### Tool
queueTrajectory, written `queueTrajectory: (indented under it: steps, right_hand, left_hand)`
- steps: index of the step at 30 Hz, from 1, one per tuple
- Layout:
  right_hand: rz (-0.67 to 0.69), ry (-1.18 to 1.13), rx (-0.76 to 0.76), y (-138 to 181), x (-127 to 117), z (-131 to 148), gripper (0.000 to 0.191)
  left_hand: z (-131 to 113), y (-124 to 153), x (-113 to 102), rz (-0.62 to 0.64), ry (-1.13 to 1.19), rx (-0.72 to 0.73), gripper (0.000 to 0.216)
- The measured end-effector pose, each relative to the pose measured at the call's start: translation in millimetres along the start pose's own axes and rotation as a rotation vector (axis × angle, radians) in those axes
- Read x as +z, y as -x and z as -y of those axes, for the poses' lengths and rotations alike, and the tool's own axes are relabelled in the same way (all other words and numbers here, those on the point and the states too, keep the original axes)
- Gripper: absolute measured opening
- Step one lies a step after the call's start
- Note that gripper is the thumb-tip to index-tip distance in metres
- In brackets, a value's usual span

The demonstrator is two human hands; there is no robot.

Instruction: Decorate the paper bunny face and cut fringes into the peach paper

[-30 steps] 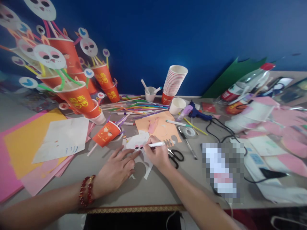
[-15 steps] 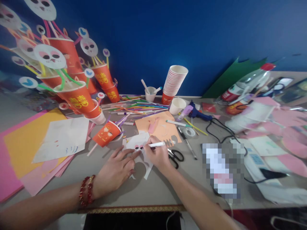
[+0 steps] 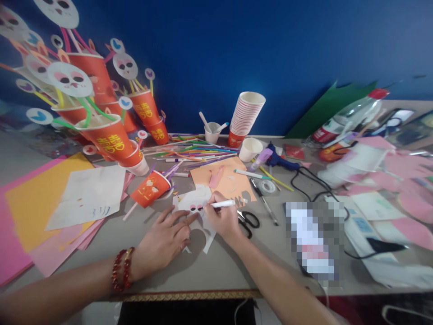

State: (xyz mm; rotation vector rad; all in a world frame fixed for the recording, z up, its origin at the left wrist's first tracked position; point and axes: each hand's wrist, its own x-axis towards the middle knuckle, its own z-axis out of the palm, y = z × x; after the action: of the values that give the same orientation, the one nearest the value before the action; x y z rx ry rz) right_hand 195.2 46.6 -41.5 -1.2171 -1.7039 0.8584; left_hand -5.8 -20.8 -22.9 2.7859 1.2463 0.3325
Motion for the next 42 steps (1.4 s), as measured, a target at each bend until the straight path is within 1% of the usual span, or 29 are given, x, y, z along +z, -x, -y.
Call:
queueTrajectory:
  steps: [21,25,31,37,42]
  right_hand:
    - [0.000,0.045,-0.011,-0.8,0.0,1.8,0.018]
    - [-0.017,0.036,-0.007,-0.4,0.1,1.9,0.018]
    - [0.007,0.042,-0.013,-0.1,-0.7,3.4,0.019]
    - [-0.002,0.018,0.008,0.0,-0.1,2.8,0.018]
    - [0.007,0.043,-0.013,-0.1,0.2,1.7,0.019]
  left_hand:
    - [0.1,0.4,1.7,-0.010,0.002,0.003,0.015]
    - [0.5,0.4,2.1,-0.010,0.007,0.004,0.015]
    - [0.5,0.0,1.0,0.002,-0.007,0.003,0.015]
    - [-0.1,0.1,0.1,0.001,0.003,0.004,0.015]
    - [0.1,-0.5,0.2,0.002,0.005,0.003,0.016]
